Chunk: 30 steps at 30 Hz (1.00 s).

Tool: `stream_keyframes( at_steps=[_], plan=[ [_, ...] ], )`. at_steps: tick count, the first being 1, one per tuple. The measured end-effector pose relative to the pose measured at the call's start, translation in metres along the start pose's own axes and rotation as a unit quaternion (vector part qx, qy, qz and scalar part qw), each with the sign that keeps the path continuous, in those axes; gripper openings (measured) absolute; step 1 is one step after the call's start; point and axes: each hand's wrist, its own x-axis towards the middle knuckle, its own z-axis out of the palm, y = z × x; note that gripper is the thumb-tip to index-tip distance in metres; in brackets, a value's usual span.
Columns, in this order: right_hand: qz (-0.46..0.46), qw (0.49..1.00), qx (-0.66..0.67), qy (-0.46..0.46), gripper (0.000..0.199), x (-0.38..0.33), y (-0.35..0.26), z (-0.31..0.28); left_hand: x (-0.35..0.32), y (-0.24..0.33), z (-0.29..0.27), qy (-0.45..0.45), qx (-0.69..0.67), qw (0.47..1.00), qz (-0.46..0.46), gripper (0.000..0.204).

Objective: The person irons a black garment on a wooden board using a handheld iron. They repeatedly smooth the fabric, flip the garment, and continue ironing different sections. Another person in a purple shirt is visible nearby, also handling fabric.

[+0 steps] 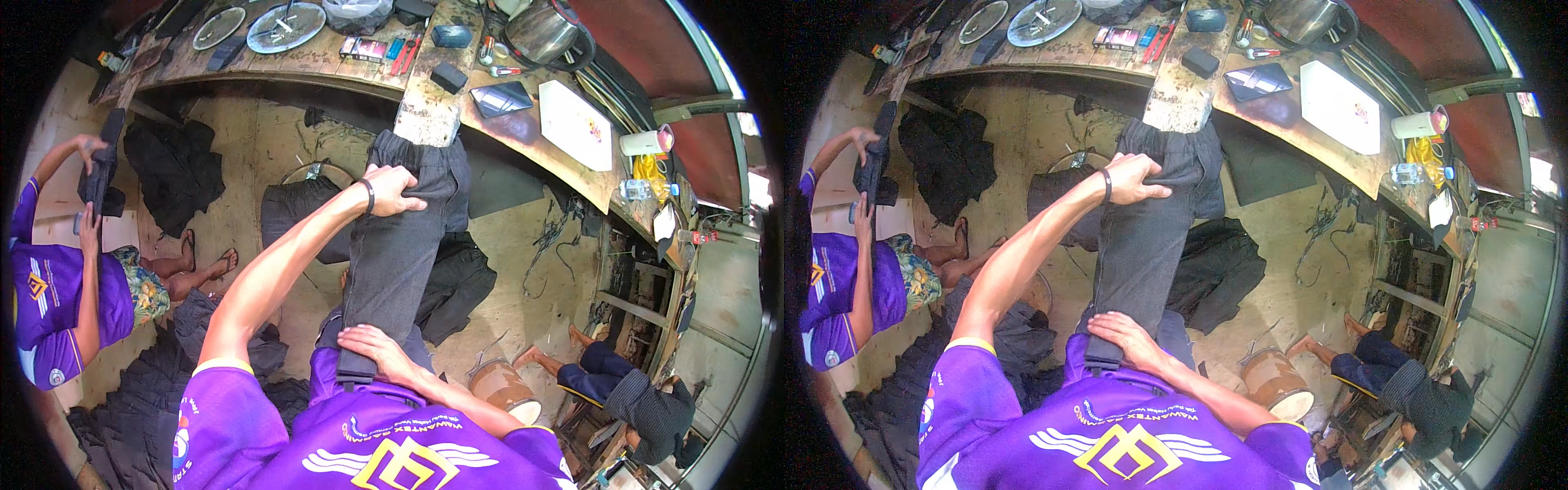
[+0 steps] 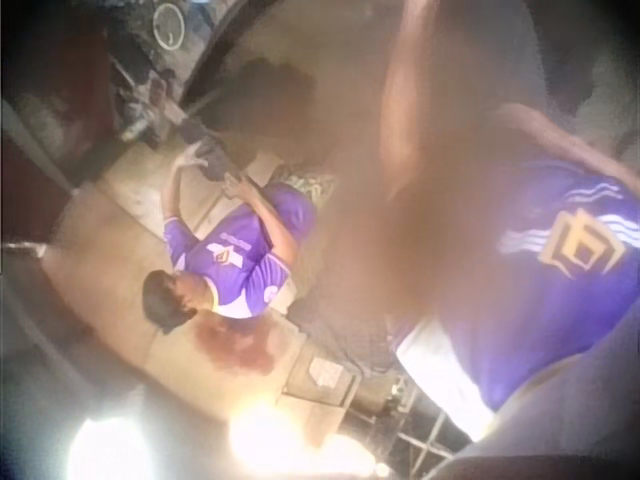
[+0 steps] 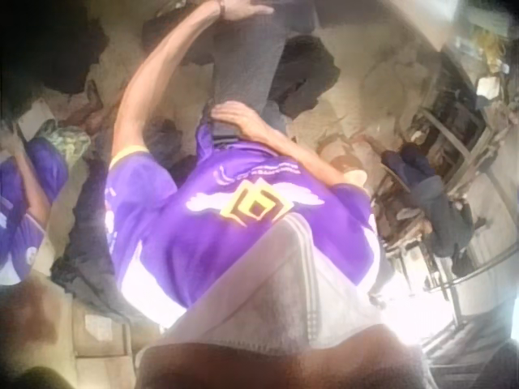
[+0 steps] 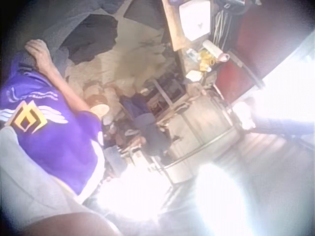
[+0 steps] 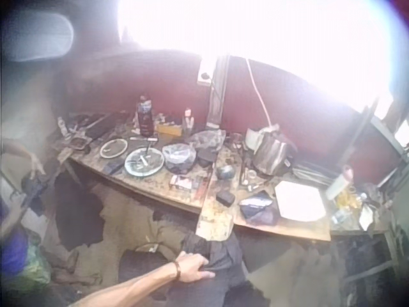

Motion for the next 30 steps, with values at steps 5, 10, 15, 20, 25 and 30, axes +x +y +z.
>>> stream_keyframes(
  at_steps=[5, 10, 15, 20, 25, 30],
  plan=[
    [-0.020, 0.984, -0.131, 0.122, 0.067, 0.071, 0.062, -0.099, 0.012, -0.028, 0.026, 0.306, 0.204, 0.928, 0.058, 0.076],
    [0.056, 0.973, -0.106, 0.196, 0.062, 0.042, 0.042, -0.041, 0.021, -0.044, 0.034, 0.364, 0.243, 0.896, 0.071, 0.079],
    [0.118, 0.972, 0.153, -0.134, 0.072, -0.001, 0.009, -0.004, 0.020, -0.042, 0.027, 0.313, 0.233, 0.918, 0.071, 0.082],
    [0.029, 0.964, -0.135, 0.228, 0.069, 0.083, 0.044, -0.121, 0.021, -0.040, 0.017, 0.348, 0.266, 0.897, 0.063, 0.080],
    [0.098, 0.993, 0.059, 0.002, 0.076, 0.012, 0.012, -0.042, 0.026, -0.045, 0.016, 0.322, 0.255, 0.909, 0.067, 0.080],
    [0.081, 0.990, 0.004, 0.111, 0.069, -0.007, 0.070, -0.050, 0.027, -0.045, 0.014, 0.326, 0.236, 0.913, 0.066, 0.081]
  ],
)
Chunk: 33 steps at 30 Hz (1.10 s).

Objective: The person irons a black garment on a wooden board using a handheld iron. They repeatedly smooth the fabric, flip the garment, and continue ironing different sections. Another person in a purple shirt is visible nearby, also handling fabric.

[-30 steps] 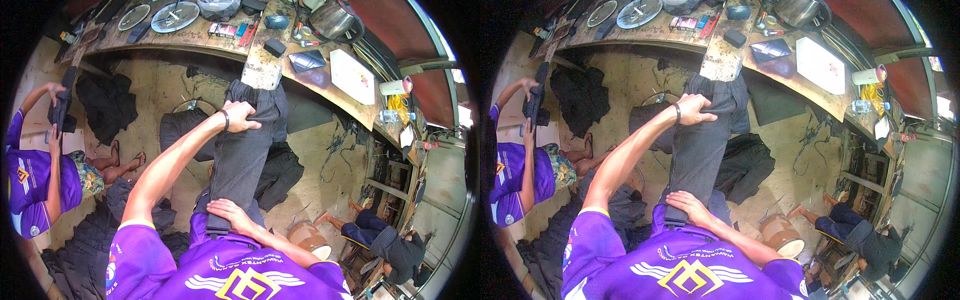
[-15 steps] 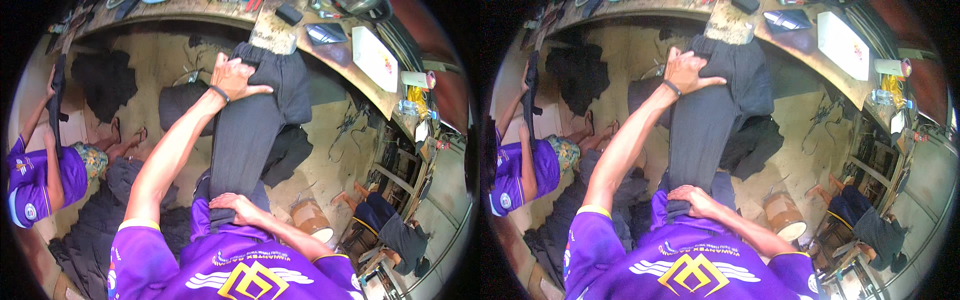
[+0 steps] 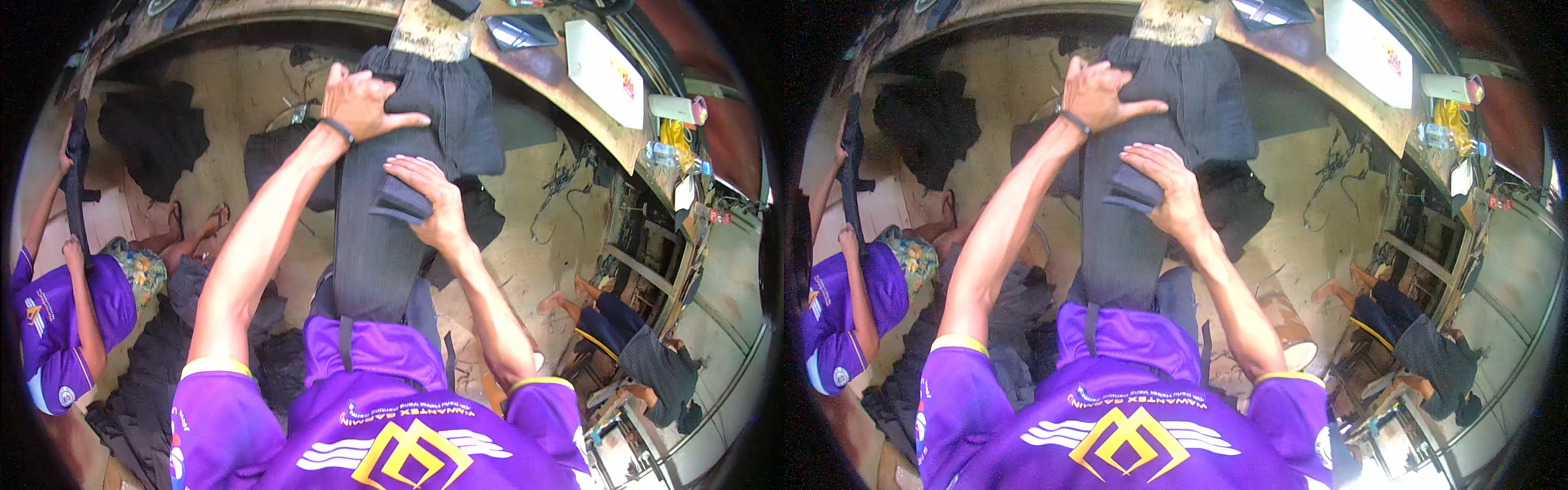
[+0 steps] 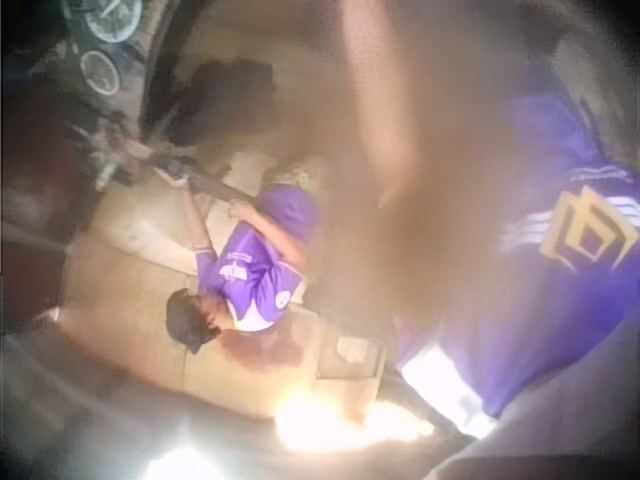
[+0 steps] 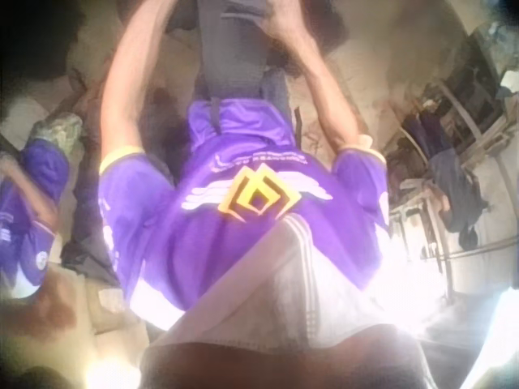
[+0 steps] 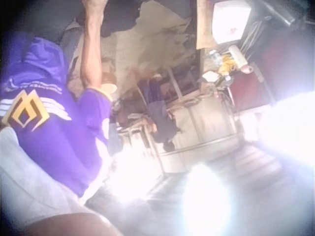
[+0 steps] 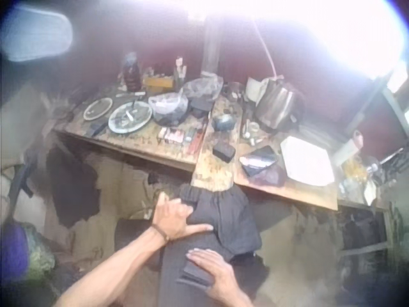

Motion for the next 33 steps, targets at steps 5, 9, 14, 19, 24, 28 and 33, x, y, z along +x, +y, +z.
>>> stream_keyframes(
  at_steps=[5, 9, 14, 19, 24, 28, 33],
  plan=[
    [0.046, 0.998, 0.033, 0.015, 0.065, -0.010, -0.076, 0.013, 0.002, -0.001, 0.003, -0.066, -0.014, 0.997, -0.037, 0.080],
    [-0.142, 0.902, -0.261, 0.313, 0.047, 0.031, -0.102, -0.048, -0.007, -0.003, 0.023, 0.201, -0.002, 0.977, -0.064, 0.089],
    [0.057, 0.860, 0.035, 0.506, 0.073, 0.119, 0.057, -0.088, -0.065, 0.011, 0.038, 0.055, -0.524, 0.782, -0.334, 0.074],
    [0.028, 0.842, 0.234, 0.485, 0.064, -0.029, 0.073, 0.070, -0.248, 0.102, -0.017, 0.020, -0.608, 0.707, -0.361, 0.065],
    [0.327, 0.788, 0.213, 0.476, 0.054, -0.242, -0.063, 0.184, -0.440, 0.197, -0.089, -0.213, -0.669, 0.461, -0.543, 0.053],
    [0.449, 0.695, 0.169, 0.535, 0.048, -0.302, -0.087, 0.187, -0.432, 0.229, -0.064, -0.438, -0.674, 0.461, -0.376, 0.062],
    [0.326, 0.603, -0.011, 0.728, 0.064, -0.285, 0.036, 0.116, -0.360, 0.249, 0.039, -0.235, -0.690, 0.651, -0.212, 0.074]
  ],
)
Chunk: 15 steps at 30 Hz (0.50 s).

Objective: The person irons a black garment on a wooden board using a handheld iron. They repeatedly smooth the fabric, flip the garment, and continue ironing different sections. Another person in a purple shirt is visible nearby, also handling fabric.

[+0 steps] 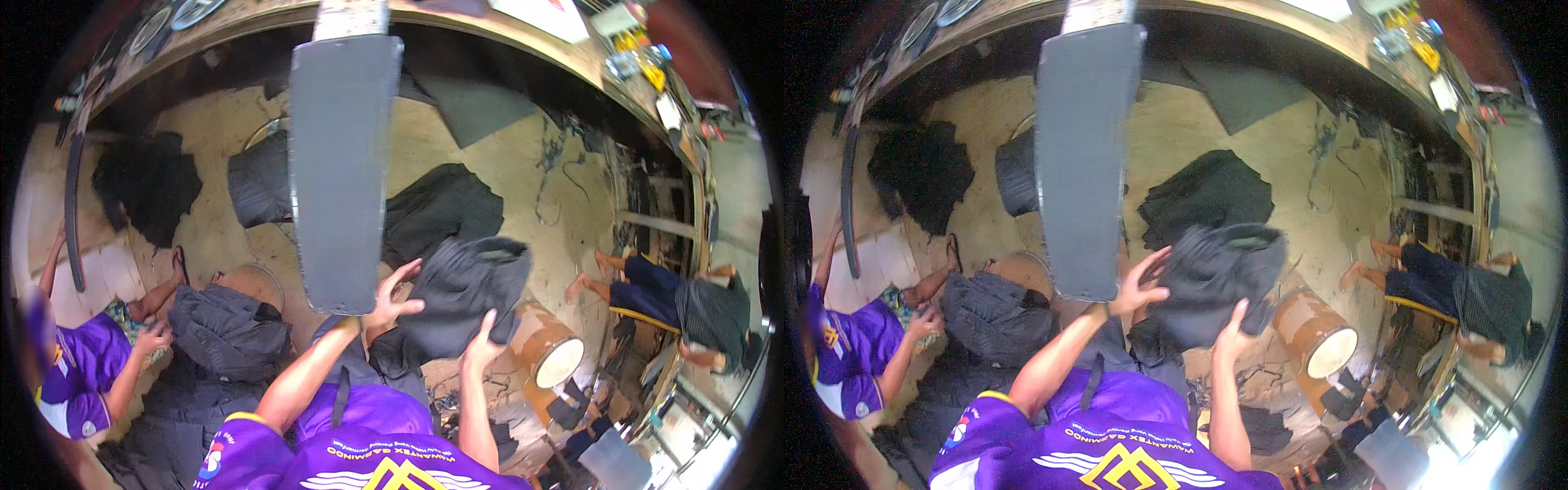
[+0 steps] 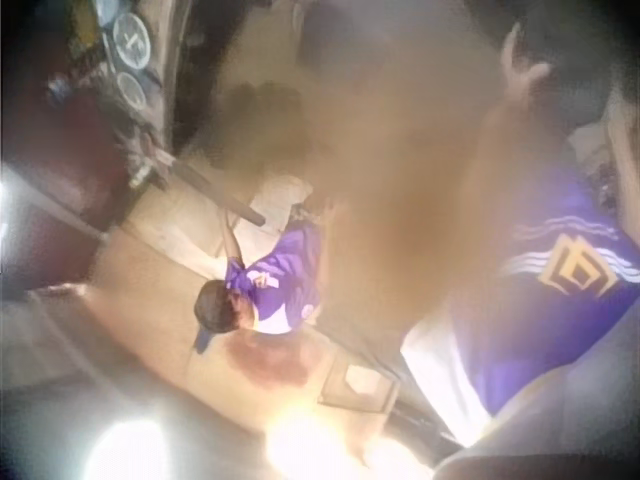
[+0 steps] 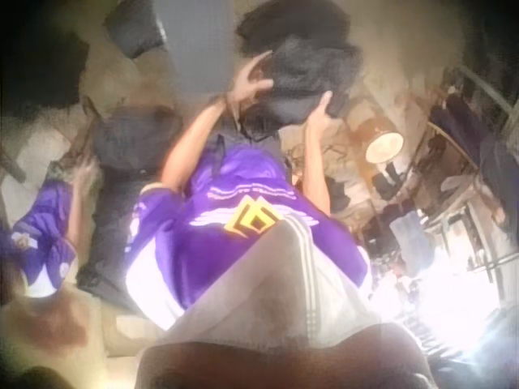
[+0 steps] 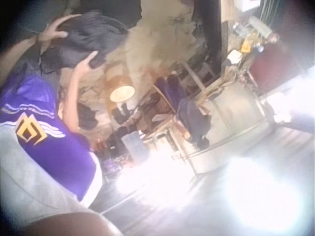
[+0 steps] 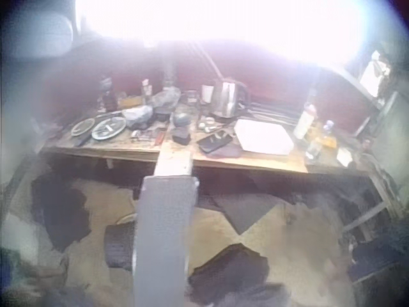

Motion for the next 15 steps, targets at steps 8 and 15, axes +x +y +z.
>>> stream_keyframes(
  at_steps=[8, 15],
  plan=[
    [0.060, 0.949, -0.229, -0.207, 0.062, 0.025, 0.100, 0.046, 0.123, -0.072, -0.271, 0.268, 0.566, 0.775, -0.079, 0.055],
    [0.217, 0.866, -0.198, -0.404, 0.070, -0.076, 0.176, -0.017, 0.190, -0.046, -0.498, 0.209, 0.708, 0.578, -0.347, 0.091]
  ],
)
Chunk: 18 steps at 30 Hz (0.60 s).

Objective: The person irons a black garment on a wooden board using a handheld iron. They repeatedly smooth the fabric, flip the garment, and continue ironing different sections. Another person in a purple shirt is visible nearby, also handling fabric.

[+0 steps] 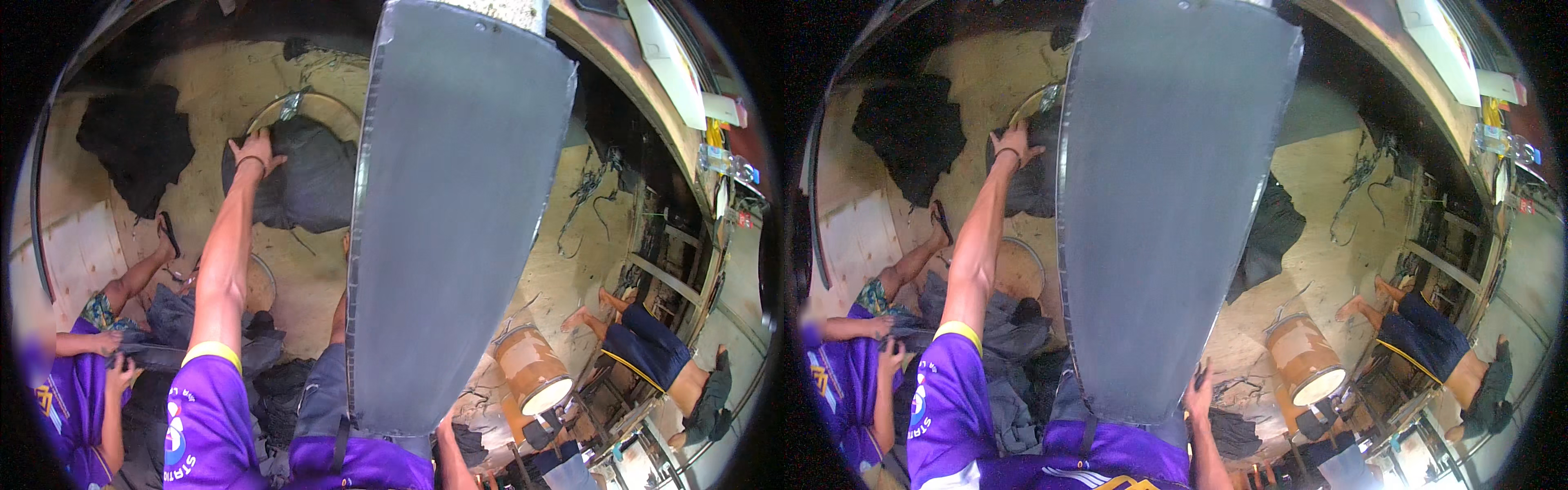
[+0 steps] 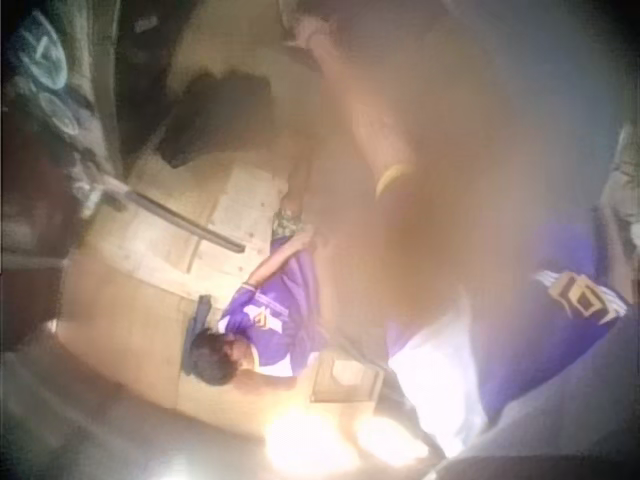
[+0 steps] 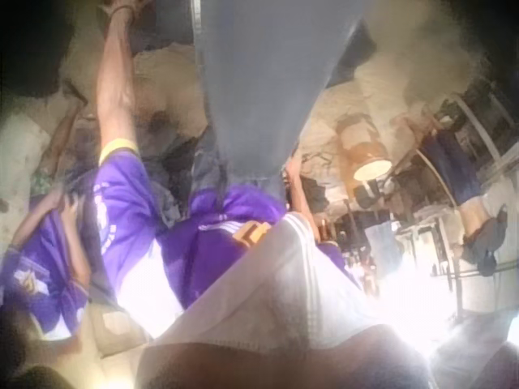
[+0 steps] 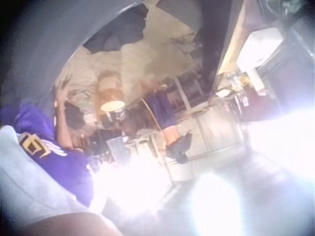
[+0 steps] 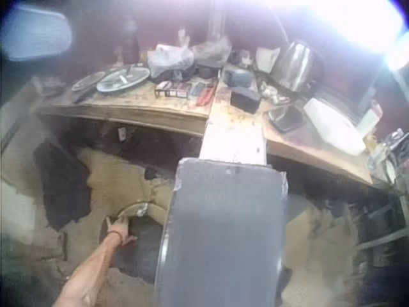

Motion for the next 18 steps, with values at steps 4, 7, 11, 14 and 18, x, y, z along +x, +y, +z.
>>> stream_keyframes(
  at_steps=[4, 7, 11, 14, 18],
  plan=[
    [-0.141, 0.946, -0.262, -0.128, 0.067, -0.012, -0.029, 0.011, -0.092, 0.013, -0.004, 0.026, -0.098, 0.985, 0.140, 0.068],
    [-0.229, 0.937, -0.245, -0.100, 0.056, -0.050, -0.125, 0.016, -0.241, 0.043, -0.014, -0.143, -0.021, 0.949, 0.280, 0.067],
    [-0.281, 0.898, -0.321, -0.107, 0.056, -0.120, -0.252, 0.007, -0.433, 0.054, -0.028, -0.167, -0.131, 0.842, 0.496, 0.043],
    [-0.344, 0.791, -0.487, -0.138, 0.051, -0.155, -0.272, -0.013, -0.506, 0.038, -0.042, -0.028, -0.239, 0.753, 0.612, 0.047],
    [-0.333, 0.800, -0.489, -0.101, 0.043, -0.140, -0.292, -0.036, -0.495, 0.033, -0.117, 0.174, -0.235, 0.734, 0.613, 0.050]
  ],
)
